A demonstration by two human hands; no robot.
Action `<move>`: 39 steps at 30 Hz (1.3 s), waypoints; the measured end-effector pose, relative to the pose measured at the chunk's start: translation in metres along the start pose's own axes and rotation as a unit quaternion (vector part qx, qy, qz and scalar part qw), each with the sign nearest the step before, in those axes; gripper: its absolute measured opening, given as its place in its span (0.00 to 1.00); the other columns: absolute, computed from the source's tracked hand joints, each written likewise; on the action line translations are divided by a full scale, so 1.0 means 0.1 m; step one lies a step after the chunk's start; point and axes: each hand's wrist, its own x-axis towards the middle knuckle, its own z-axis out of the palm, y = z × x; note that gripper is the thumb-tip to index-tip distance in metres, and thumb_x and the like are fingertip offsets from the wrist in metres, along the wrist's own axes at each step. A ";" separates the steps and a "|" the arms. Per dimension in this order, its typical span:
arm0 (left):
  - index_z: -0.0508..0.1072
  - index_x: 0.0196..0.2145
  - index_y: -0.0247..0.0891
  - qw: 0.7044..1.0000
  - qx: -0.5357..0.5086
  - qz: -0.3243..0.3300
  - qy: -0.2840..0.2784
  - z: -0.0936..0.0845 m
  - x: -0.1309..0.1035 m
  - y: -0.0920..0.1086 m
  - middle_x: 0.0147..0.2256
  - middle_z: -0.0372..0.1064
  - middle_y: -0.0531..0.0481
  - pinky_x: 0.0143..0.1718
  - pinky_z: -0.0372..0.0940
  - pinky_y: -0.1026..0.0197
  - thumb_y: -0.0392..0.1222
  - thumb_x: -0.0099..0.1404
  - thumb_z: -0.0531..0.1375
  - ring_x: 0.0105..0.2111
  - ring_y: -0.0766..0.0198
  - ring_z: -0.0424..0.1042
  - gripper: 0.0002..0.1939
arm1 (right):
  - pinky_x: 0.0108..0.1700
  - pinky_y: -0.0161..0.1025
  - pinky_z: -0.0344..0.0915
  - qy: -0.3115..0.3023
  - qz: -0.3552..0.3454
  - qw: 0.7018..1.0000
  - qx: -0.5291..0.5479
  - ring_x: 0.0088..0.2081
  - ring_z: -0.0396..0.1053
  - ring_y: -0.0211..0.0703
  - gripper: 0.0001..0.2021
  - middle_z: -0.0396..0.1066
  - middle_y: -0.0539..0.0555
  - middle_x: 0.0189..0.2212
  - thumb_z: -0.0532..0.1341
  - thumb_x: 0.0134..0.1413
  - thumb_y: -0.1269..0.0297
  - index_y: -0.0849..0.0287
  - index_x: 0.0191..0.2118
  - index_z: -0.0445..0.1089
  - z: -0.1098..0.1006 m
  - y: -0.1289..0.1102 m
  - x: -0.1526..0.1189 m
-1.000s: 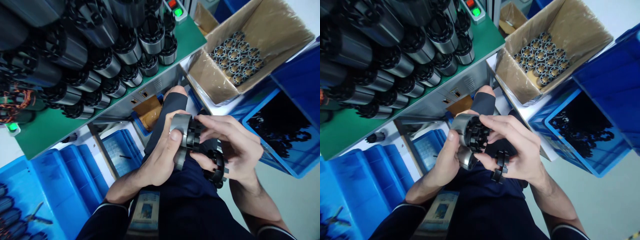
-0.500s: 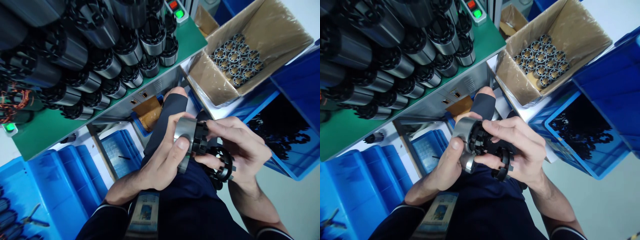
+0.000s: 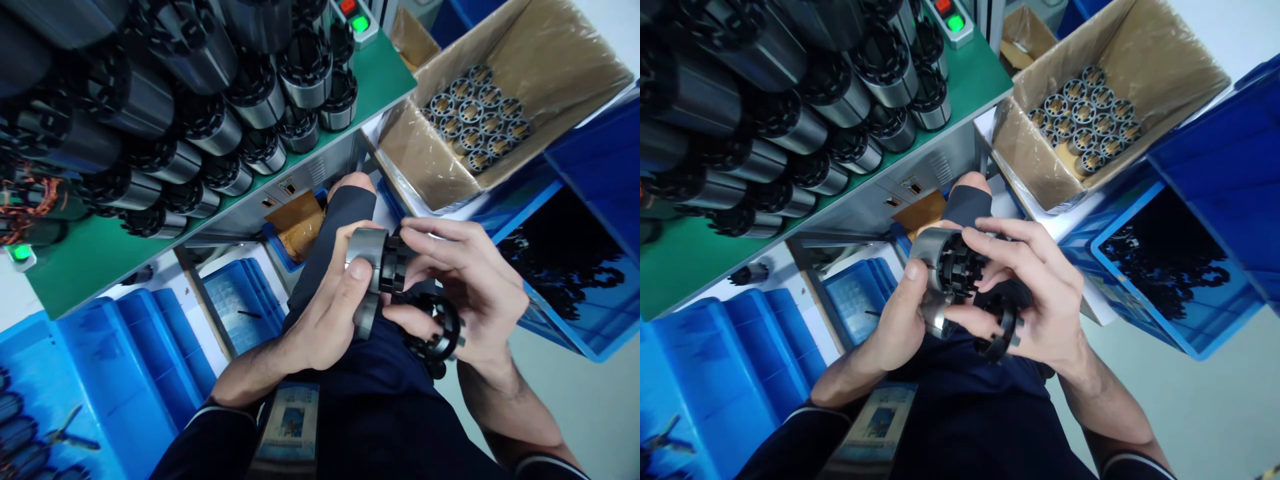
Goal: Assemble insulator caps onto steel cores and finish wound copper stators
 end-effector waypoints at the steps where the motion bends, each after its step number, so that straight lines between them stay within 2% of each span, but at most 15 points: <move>1: 0.69 0.73 0.54 1.000 0.000 0.007 0.008 0.00 0.00 -0.01 0.66 0.78 0.47 0.65 0.76 0.44 0.66 0.89 0.52 0.59 0.48 0.82 0.26 | 0.37 0.47 0.89 -0.011 -0.003 1.000 -0.003 0.38 0.84 0.47 0.42 0.80 0.61 0.70 0.87 0.58 0.56 0.45 0.76 0.79 -0.01 0.00 -0.01; 3: 0.70 0.73 0.52 1.000 -0.005 0.024 0.004 -0.02 0.02 0.00 0.66 0.78 0.46 0.71 0.73 0.41 0.66 0.89 0.53 0.63 0.45 0.80 0.27 | 0.37 0.46 0.89 -0.024 -0.014 1.000 -0.003 0.37 0.85 0.47 0.45 0.79 0.61 0.71 0.87 0.58 0.58 0.45 0.79 0.76 -0.02 0.02 -0.02; 5: 0.71 0.72 0.50 1.000 0.003 0.029 -0.003 -0.02 0.02 0.02 0.65 0.78 0.44 0.74 0.70 0.39 0.67 0.88 0.54 0.65 0.43 0.79 0.28 | 0.38 0.46 0.90 -0.022 -0.025 0.999 -0.004 0.40 0.86 0.49 0.45 0.82 0.60 0.67 0.86 0.60 0.62 0.43 0.80 0.74 -0.02 0.04 -0.04; 11: 0.67 0.73 0.52 0.999 -0.011 0.009 -0.029 -0.02 0.02 0.10 0.63 0.81 0.45 0.72 0.76 0.39 0.65 0.88 0.55 0.68 0.39 0.80 0.27 | 0.41 0.54 0.91 0.006 -0.044 0.999 -0.016 0.49 0.88 0.59 0.39 0.85 0.59 0.64 0.86 0.59 0.57 0.38 0.74 0.80 0.00 0.08 -0.03; 14: 0.67 0.74 0.52 0.999 -0.002 0.018 -0.045 -0.05 0.03 0.11 0.62 0.82 0.45 0.73 0.75 0.39 0.66 0.86 0.57 0.67 0.38 0.81 0.28 | 0.44 0.56 0.92 0.015 -0.047 0.999 -0.016 0.48 0.89 0.61 0.39 0.87 0.59 0.60 0.87 0.58 0.59 0.39 0.74 0.81 0.02 0.07 -0.02; 19: 0.68 0.74 0.53 0.999 0.039 0.009 -0.037 -0.09 0.02 0.13 0.57 0.79 0.44 0.71 0.73 0.40 0.68 0.86 0.57 0.59 0.43 0.81 0.29 | 0.43 0.53 0.92 0.022 -0.052 0.998 -0.012 0.48 0.90 0.59 0.38 0.83 0.63 0.67 0.86 0.60 0.61 0.41 0.74 0.81 0.05 0.05 -0.05; 23: 0.66 0.76 0.51 0.996 0.053 0.049 -0.059 -0.10 0.00 0.10 0.64 0.77 0.41 0.71 0.74 0.41 0.65 0.88 0.56 0.62 0.44 0.80 0.28 | 0.46 0.52 0.93 0.026 -0.031 0.999 -0.004 0.53 0.90 0.62 0.37 0.85 0.61 0.64 0.87 0.58 0.58 0.43 0.72 0.83 0.11 0.06 -0.08; 26: 0.64 0.77 0.50 0.994 0.048 0.056 -0.078 -0.12 0.03 -0.02 0.68 0.77 0.41 0.73 0.73 0.42 0.62 0.89 0.55 0.67 0.45 0.79 0.28 | 0.52 0.50 0.92 0.020 -0.028 0.999 0.010 0.57 0.88 0.60 0.35 0.84 0.60 0.63 0.86 0.61 0.58 0.43 0.72 0.83 0.14 0.09 -0.07; 28: 0.67 0.75 0.49 0.998 0.028 0.029 -0.053 -0.13 0.11 -0.12 0.67 0.78 0.42 0.71 0.75 0.43 0.65 0.88 0.55 0.65 0.46 0.81 0.28 | 0.57 0.50 0.90 -0.025 -0.012 1.000 -0.004 0.59 0.87 0.58 0.34 0.83 0.60 0.66 0.83 0.66 0.58 0.42 0.74 0.81 0.10 0.11 -0.04; 30: 0.71 0.68 0.47 0.999 -0.020 -0.026 -0.002 -0.13 0.22 -0.21 0.57 0.83 0.43 0.58 0.81 0.45 0.74 0.85 0.56 0.52 0.49 0.86 0.32 | 0.53 0.47 0.88 -0.076 0.024 0.996 -0.034 0.52 0.87 0.51 0.32 0.83 0.58 0.64 0.78 0.73 0.57 0.43 0.78 0.76 0.02 0.13 0.00; 32: 0.73 0.59 0.44 0.993 -0.067 -0.079 0.052 -0.10 0.34 -0.25 0.45 0.84 0.44 0.44 0.82 0.48 0.83 0.79 0.56 0.41 0.49 0.86 0.38 | 0.43 0.41 0.84 -0.107 0.075 0.989 -0.068 0.38 0.82 0.42 0.27 0.86 0.54 0.52 0.72 0.79 0.57 0.45 0.77 0.75 -0.09 0.15 0.04; 33: 0.74 0.55 0.43 0.990 -0.078 -0.096 0.074 -0.09 0.38 -0.24 0.42 0.84 0.44 0.42 0.82 0.48 0.86 0.76 0.57 0.40 0.48 0.86 0.41 | 0.38 0.39 0.80 -0.115 0.092 0.986 -0.082 0.33 0.78 0.39 0.23 0.85 0.51 0.45 0.71 0.81 0.58 0.47 0.74 0.76 -0.14 0.15 0.05; 34: 0.76 0.52 0.42 0.987 -0.081 -0.105 0.090 -0.07 0.42 -0.23 0.40 0.84 0.43 0.42 0.83 0.47 0.87 0.74 0.57 0.42 0.46 0.87 0.42 | 0.36 0.38 0.77 -0.121 0.100 0.983 -0.093 0.31 0.76 0.38 0.18 0.82 0.49 0.39 0.70 0.81 0.58 0.49 0.70 0.79 -0.19 0.16 0.05; 36: 0.78 0.47 0.41 0.985 -0.079 -0.107 0.111 -0.04 0.45 -0.17 0.41 0.85 0.41 0.46 0.85 0.45 0.88 0.73 0.57 0.49 0.43 0.88 0.43 | 0.36 0.37 0.74 -0.133 0.096 0.981 -0.099 0.32 0.77 0.39 0.10 0.81 0.48 0.36 0.71 0.81 0.60 0.51 0.61 0.83 -0.25 0.18 0.04; 39: 0.80 0.51 0.43 0.984 -0.090 -0.080 0.133 0.01 0.45 -0.11 0.46 0.86 0.41 0.52 0.85 0.43 0.81 0.77 0.58 0.57 0.42 0.86 0.37 | 0.34 0.38 0.75 -0.121 0.117 0.984 -0.052 0.33 0.80 0.41 0.09 0.83 0.49 0.39 0.77 0.74 0.61 0.50 0.55 0.83 -0.24 0.19 -0.04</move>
